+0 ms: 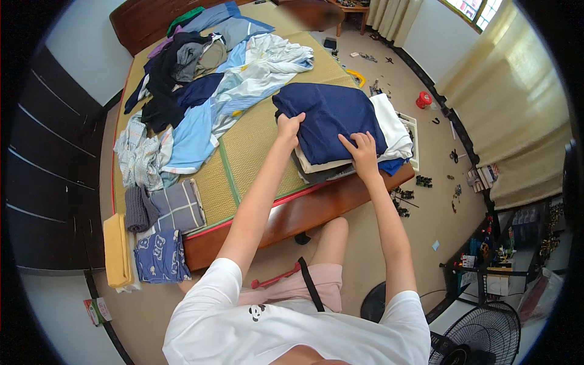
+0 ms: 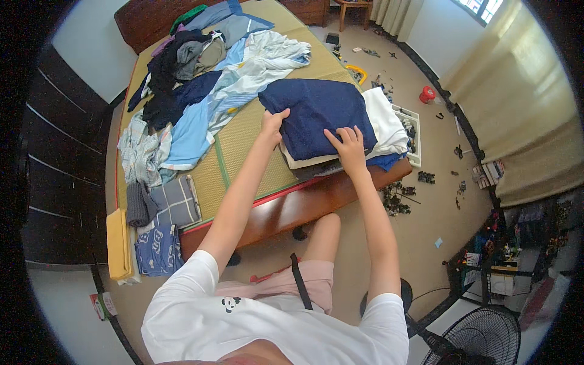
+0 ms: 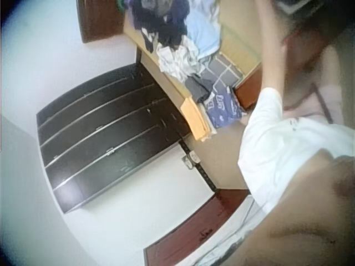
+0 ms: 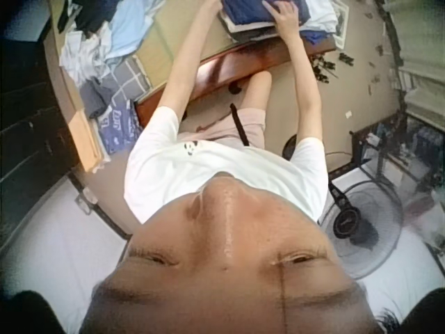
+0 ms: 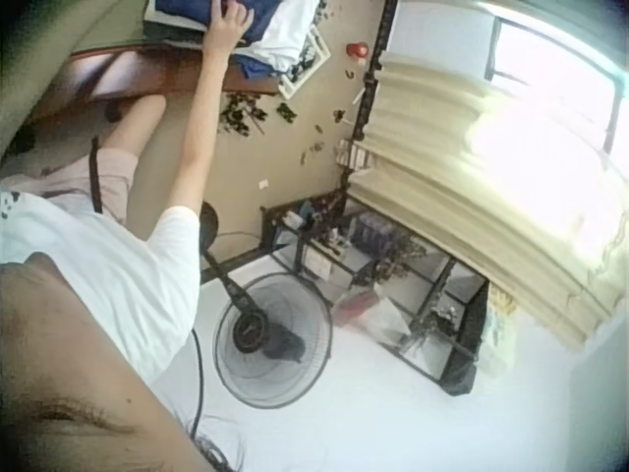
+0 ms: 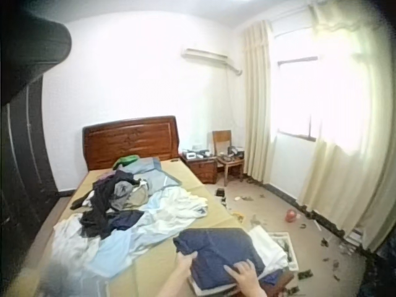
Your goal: Folding various garments including shorts and a shirt while sitting on a bed.
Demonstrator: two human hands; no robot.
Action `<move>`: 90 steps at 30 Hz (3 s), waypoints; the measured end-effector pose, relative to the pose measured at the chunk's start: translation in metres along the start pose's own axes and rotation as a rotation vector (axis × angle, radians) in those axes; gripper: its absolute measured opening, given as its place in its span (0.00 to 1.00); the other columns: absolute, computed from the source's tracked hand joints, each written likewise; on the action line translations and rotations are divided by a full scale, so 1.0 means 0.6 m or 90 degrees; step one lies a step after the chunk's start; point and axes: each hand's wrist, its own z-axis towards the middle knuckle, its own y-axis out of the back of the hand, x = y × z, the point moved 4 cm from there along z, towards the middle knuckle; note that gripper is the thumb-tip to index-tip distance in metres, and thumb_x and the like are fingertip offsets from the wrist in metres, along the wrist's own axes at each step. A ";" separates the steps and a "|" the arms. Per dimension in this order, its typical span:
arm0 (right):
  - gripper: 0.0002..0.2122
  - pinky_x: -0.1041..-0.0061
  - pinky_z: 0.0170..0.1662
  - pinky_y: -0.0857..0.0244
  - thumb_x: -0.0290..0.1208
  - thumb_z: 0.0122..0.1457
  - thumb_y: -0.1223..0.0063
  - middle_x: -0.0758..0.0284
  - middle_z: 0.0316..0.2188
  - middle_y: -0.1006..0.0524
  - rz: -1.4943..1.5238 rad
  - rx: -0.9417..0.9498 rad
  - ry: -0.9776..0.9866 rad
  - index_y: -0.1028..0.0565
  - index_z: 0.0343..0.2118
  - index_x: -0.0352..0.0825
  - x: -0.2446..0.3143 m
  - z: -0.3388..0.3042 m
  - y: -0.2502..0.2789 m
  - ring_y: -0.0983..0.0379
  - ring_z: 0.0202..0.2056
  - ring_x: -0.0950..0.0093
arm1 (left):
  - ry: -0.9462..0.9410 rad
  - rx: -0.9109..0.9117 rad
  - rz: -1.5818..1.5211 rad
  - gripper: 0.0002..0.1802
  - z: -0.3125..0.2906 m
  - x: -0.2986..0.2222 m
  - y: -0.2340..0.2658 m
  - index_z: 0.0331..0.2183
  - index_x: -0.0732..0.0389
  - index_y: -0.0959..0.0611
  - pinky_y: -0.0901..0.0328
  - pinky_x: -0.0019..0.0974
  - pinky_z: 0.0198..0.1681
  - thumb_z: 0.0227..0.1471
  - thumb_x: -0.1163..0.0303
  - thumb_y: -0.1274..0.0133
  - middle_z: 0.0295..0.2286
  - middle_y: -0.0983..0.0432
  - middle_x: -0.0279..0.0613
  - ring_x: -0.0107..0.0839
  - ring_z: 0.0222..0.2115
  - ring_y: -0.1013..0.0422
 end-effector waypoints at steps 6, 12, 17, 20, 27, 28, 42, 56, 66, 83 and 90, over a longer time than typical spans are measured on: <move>0.32 0.47 0.53 0.57 0.15 0.31 0.53 0.64 0.45 0.38 0.046 0.103 -0.135 0.33 0.47 0.47 0.000 0.006 0.006 0.47 0.52 0.60 | -0.071 -0.012 -0.087 0.17 -0.026 0.010 0.059 0.40 0.65 0.31 0.34 0.37 0.36 0.48 0.68 0.51 0.37 0.31 0.46 0.35 0.32 0.30; 0.26 0.69 0.56 0.57 0.17 0.36 0.61 0.56 0.49 0.41 0.287 -0.130 -0.299 0.35 0.46 0.31 -0.121 -0.074 0.038 0.48 0.53 0.61 | -0.164 0.095 0.181 0.17 -0.143 0.039 0.035 0.25 0.60 0.28 0.38 0.25 0.22 0.41 0.58 0.43 0.21 0.31 0.34 0.24 0.19 0.34; 0.13 0.76 0.31 0.36 0.27 0.52 0.54 0.60 0.30 0.29 0.379 -0.124 -0.650 0.32 0.39 0.26 -0.137 -0.118 -0.015 0.30 0.28 0.74 | -0.487 0.076 0.593 0.17 -0.190 0.030 0.023 0.18 0.66 0.30 0.41 0.35 0.25 0.40 0.62 0.44 0.19 0.35 0.41 0.36 0.22 0.36; 0.12 0.82 0.20 0.37 0.28 0.54 0.53 0.65 0.21 0.28 0.487 -0.177 -0.686 0.31 0.37 0.25 -0.163 -0.121 -0.044 0.31 0.17 0.79 | -0.579 0.037 0.550 0.14 -0.187 0.040 0.027 0.14 0.68 0.34 0.44 0.42 0.27 0.39 0.71 0.49 0.18 0.37 0.47 0.44 0.24 0.40; 0.11 0.85 0.15 0.42 0.29 0.54 0.54 0.67 0.18 0.30 0.632 -0.288 -0.775 0.30 0.36 0.27 -0.179 -0.110 -0.045 0.35 0.13 0.81 | -0.551 -0.055 0.468 0.08 -0.209 0.050 0.039 0.23 0.64 0.30 0.42 0.35 0.30 0.41 0.71 0.49 0.22 0.36 0.43 0.38 0.27 0.38; 0.10 0.85 0.14 0.42 0.30 0.55 0.54 0.69 0.17 0.31 0.652 -0.296 -0.771 0.30 0.36 0.28 -0.175 -0.117 -0.044 0.37 0.12 0.82 | -0.569 -0.077 0.409 0.09 -0.219 0.047 0.033 0.25 0.62 0.30 0.42 0.35 0.31 0.40 0.71 0.48 0.24 0.36 0.43 0.38 0.27 0.38; 0.07 0.86 0.16 0.41 0.31 0.55 0.53 0.73 0.17 0.35 0.671 -0.400 -0.841 0.32 0.32 0.34 -0.174 -0.139 -0.056 0.37 0.15 0.83 | -0.688 -0.062 0.439 0.07 -0.232 0.048 0.023 0.21 0.60 0.21 0.44 0.33 0.33 0.32 0.74 0.40 0.27 0.38 0.36 0.33 0.30 0.41; 0.09 0.83 0.20 0.38 0.33 0.56 0.56 0.70 0.18 0.32 0.936 -0.423 -0.823 0.35 0.36 0.33 -0.149 -0.132 -0.055 0.33 0.17 0.78 | -0.567 0.042 0.392 0.09 -0.222 0.077 0.031 0.23 0.64 0.26 0.46 0.24 0.19 0.36 0.75 0.41 0.23 0.37 0.34 0.22 0.20 0.40; 0.03 0.85 0.21 0.44 0.24 0.51 0.51 0.73 0.18 0.31 0.672 -0.237 -0.666 0.29 0.27 0.31 -0.210 -0.165 -0.076 0.36 0.19 0.83 | -0.483 0.013 0.437 0.11 -0.217 0.077 0.048 0.20 0.65 0.29 0.46 0.29 0.20 0.37 0.73 0.42 0.17 0.42 0.36 0.26 0.17 0.43; 0.08 0.73 0.39 0.39 0.15 0.45 0.60 0.59 0.28 0.30 0.506 0.014 -0.272 0.29 0.27 0.30 0.243 -0.173 -0.099 0.33 0.34 0.64 | -0.335 -0.236 1.033 0.20 -0.303 0.171 0.565 0.41 0.62 0.28 0.48 0.43 0.49 0.45 0.63 0.54 0.42 0.35 0.50 0.44 0.47 0.43; 0.09 0.69 0.38 0.38 0.27 0.53 0.58 0.56 0.31 0.28 0.536 0.270 -0.194 0.29 0.35 0.31 0.385 0.096 -0.365 0.32 0.35 0.60 | -0.245 -0.295 1.032 0.22 -0.283 0.168 0.568 0.42 0.60 0.30 0.51 0.47 0.51 0.45 0.61 0.55 0.48 0.41 0.51 0.45 0.50 0.45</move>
